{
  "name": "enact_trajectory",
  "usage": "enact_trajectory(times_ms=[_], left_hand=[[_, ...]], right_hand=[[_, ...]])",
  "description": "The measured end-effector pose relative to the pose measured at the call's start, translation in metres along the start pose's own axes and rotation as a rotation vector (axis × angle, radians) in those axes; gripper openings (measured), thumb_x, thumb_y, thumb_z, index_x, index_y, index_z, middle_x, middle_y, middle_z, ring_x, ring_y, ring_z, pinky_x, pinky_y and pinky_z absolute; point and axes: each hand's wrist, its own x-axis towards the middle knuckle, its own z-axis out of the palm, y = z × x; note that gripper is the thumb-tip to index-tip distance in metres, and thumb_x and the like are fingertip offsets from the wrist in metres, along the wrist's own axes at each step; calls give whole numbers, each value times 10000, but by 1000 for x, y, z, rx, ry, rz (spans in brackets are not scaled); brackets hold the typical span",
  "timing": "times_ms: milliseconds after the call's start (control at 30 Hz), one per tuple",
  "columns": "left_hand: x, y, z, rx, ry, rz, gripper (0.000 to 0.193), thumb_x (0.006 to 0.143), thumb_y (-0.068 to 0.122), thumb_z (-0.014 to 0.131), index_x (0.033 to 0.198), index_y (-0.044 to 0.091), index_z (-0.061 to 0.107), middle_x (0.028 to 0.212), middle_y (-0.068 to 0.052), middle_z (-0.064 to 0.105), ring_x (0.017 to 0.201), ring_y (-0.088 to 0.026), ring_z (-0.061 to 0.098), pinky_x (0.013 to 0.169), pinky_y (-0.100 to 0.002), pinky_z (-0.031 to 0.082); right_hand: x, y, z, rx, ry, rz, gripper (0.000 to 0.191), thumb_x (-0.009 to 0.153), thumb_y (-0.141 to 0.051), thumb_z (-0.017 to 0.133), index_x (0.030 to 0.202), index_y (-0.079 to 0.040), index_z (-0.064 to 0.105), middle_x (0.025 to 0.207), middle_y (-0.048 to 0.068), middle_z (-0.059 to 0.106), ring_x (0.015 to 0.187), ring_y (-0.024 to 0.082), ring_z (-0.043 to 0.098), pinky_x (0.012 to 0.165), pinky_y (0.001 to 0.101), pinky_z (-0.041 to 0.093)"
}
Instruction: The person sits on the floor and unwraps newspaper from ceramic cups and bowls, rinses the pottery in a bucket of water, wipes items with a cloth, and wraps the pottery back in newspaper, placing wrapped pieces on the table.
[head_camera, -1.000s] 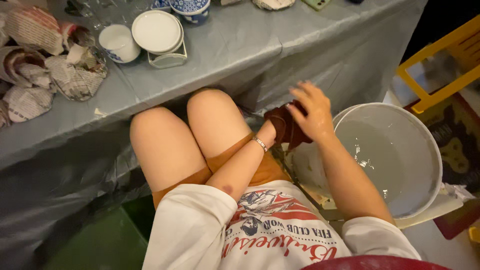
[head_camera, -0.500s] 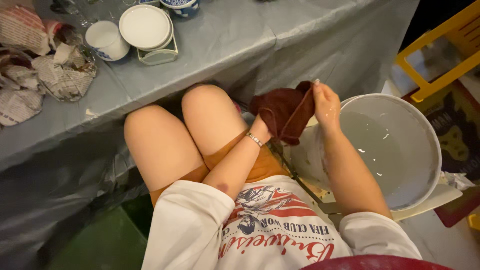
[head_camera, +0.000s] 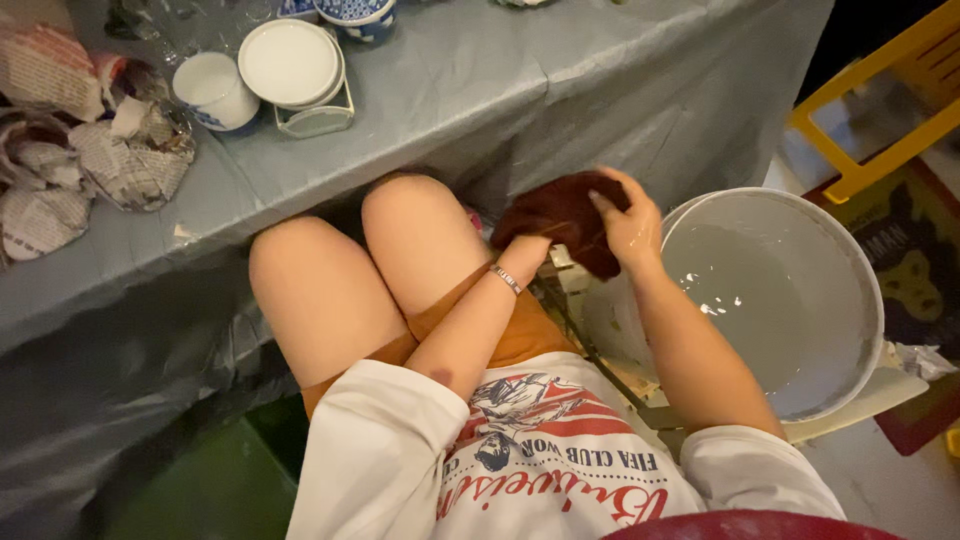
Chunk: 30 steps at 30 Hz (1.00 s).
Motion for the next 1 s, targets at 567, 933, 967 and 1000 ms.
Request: enact_trajectory(times_ms=[567,933,967,1000], left_hand=[[-56,70,20,-940,-484,-60,606,1111,514,408,1632,210,342,1519,-118,506,1364,-317,512,1155,-499,421],[-40,51,-1,-953,-341,4,568,1100,525,367,1420,95,552,1414,-131,597,1303,-318,563,1154,-483,425],[-39,48,-2,-941,-283,-21,539,1111,510,372,1404,104,573,1401,-120,608,1300,-311,562,1154,-481,426],[-36,46,-2,-858,-262,-18,523,1116,499,385,1402,106,580,1399,-108,610,1298,-295,565,1157,-471,429]], right_hand=[[-3,12,12,-80,-280,-63,502,895,-204,786,1326,-87,557,1174,120,709,1095,259,698,944,368,525],[-42,-40,31,-653,-169,-995,814,679,-559,829,1182,36,596,1180,215,593,1095,387,566,960,465,450],[-42,-40,33,-705,-113,-1001,901,628,-608,809,1183,68,591,1162,230,597,1069,394,569,932,467,449],[-42,-40,34,-748,-163,-946,849,625,-573,819,1143,61,593,1134,224,603,1046,395,573,916,468,451]])
